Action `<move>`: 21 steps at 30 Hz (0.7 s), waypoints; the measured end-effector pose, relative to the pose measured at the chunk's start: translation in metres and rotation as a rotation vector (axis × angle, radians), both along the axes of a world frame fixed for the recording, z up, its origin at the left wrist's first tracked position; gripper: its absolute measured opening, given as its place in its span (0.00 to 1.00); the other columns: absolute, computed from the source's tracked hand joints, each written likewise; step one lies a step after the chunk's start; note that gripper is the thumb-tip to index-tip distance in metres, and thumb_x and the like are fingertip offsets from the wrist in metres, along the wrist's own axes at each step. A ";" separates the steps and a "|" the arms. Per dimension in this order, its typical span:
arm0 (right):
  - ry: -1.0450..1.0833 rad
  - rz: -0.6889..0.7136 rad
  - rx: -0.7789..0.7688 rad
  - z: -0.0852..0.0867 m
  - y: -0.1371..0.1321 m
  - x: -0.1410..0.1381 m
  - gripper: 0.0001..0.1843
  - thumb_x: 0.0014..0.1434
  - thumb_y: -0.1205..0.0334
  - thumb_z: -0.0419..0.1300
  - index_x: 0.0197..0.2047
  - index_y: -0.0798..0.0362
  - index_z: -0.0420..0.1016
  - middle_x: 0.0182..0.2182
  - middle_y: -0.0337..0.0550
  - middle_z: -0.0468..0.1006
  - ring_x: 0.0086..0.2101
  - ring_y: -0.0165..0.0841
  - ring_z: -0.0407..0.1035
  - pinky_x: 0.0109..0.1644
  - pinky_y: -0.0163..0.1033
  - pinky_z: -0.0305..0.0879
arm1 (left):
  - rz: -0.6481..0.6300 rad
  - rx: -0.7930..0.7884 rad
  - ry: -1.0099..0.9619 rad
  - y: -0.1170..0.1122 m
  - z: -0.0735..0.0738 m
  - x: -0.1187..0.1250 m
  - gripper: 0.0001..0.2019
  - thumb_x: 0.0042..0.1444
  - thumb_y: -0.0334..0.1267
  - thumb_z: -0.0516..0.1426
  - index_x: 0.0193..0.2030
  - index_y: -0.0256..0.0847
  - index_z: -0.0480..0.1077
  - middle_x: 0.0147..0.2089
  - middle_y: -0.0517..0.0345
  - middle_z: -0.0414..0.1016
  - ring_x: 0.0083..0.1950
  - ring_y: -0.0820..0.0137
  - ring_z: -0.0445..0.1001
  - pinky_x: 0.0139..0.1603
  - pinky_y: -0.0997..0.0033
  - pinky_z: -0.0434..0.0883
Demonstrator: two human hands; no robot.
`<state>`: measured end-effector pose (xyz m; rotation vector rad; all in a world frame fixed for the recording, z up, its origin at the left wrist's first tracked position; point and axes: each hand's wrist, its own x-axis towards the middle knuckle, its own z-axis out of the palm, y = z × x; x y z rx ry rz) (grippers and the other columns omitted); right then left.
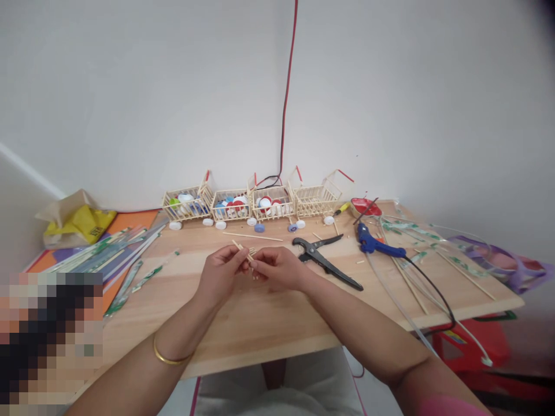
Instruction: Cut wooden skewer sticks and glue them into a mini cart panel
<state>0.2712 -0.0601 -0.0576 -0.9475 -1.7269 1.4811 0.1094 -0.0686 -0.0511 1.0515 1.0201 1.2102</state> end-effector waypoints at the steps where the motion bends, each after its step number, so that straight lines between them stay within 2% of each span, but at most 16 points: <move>1: -0.005 -0.013 0.001 0.000 -0.001 -0.001 0.15 0.56 0.50 0.57 0.34 0.55 0.74 0.24 0.38 0.72 0.24 0.25 0.65 0.29 0.32 0.64 | -0.001 0.021 0.038 0.000 -0.001 -0.001 0.10 0.47 0.40 0.62 0.24 0.35 0.70 0.20 0.62 0.68 0.24 0.77 0.66 0.28 0.78 0.64; 4: 0.025 -0.040 -0.020 -0.002 -0.002 -0.004 0.16 0.55 0.49 0.57 0.32 0.55 0.74 0.23 0.38 0.71 0.23 0.25 0.64 0.28 0.31 0.63 | -0.016 0.042 0.068 -0.001 -0.003 -0.001 0.11 0.48 0.41 0.61 0.24 0.35 0.70 0.20 0.62 0.68 0.24 0.78 0.65 0.27 0.79 0.63; 7: 0.075 -0.075 -0.050 -0.003 -0.003 -0.007 0.17 0.54 0.48 0.58 0.31 0.55 0.74 0.23 0.38 0.72 0.23 0.25 0.64 0.27 0.31 0.63 | -0.021 -0.011 -0.077 -0.003 -0.001 0.002 0.09 0.47 0.40 0.62 0.28 0.36 0.72 0.22 0.62 0.68 0.25 0.78 0.65 0.27 0.79 0.63; 10: 0.094 -0.103 -0.049 -0.003 -0.005 -0.010 0.18 0.54 0.47 0.58 0.31 0.56 0.73 0.22 0.38 0.71 0.22 0.25 0.64 0.27 0.31 0.62 | -0.014 -0.058 -0.198 -0.007 0.004 0.006 0.11 0.46 0.40 0.63 0.35 0.36 0.74 0.26 0.60 0.71 0.27 0.77 0.67 0.29 0.77 0.66; 14: 0.097 -0.137 -0.041 -0.001 -0.008 -0.015 0.18 0.54 0.48 0.58 0.30 0.56 0.72 0.21 0.37 0.70 0.21 0.25 0.63 0.26 0.31 0.62 | -0.024 -0.100 -0.269 -0.010 0.006 0.009 0.11 0.46 0.39 0.62 0.35 0.34 0.75 0.28 0.58 0.72 0.27 0.75 0.68 0.28 0.75 0.67; 18: 0.027 -0.174 0.028 -0.003 -0.010 -0.017 0.17 0.56 0.49 0.56 0.27 0.56 0.70 0.20 0.37 0.70 0.22 0.25 0.64 0.25 0.30 0.59 | -0.014 -0.136 -0.303 -0.009 0.004 0.008 0.09 0.46 0.38 0.62 0.33 0.35 0.74 0.31 0.56 0.74 0.28 0.75 0.69 0.29 0.75 0.68; 21: -0.066 -0.144 0.124 -0.004 -0.010 -0.014 0.16 0.57 0.51 0.55 0.29 0.55 0.71 0.22 0.36 0.71 0.23 0.25 0.65 0.27 0.30 0.59 | -0.019 -0.129 -0.291 -0.007 0.004 0.007 0.09 0.46 0.37 0.63 0.34 0.34 0.74 0.33 0.55 0.76 0.30 0.75 0.71 0.32 0.76 0.69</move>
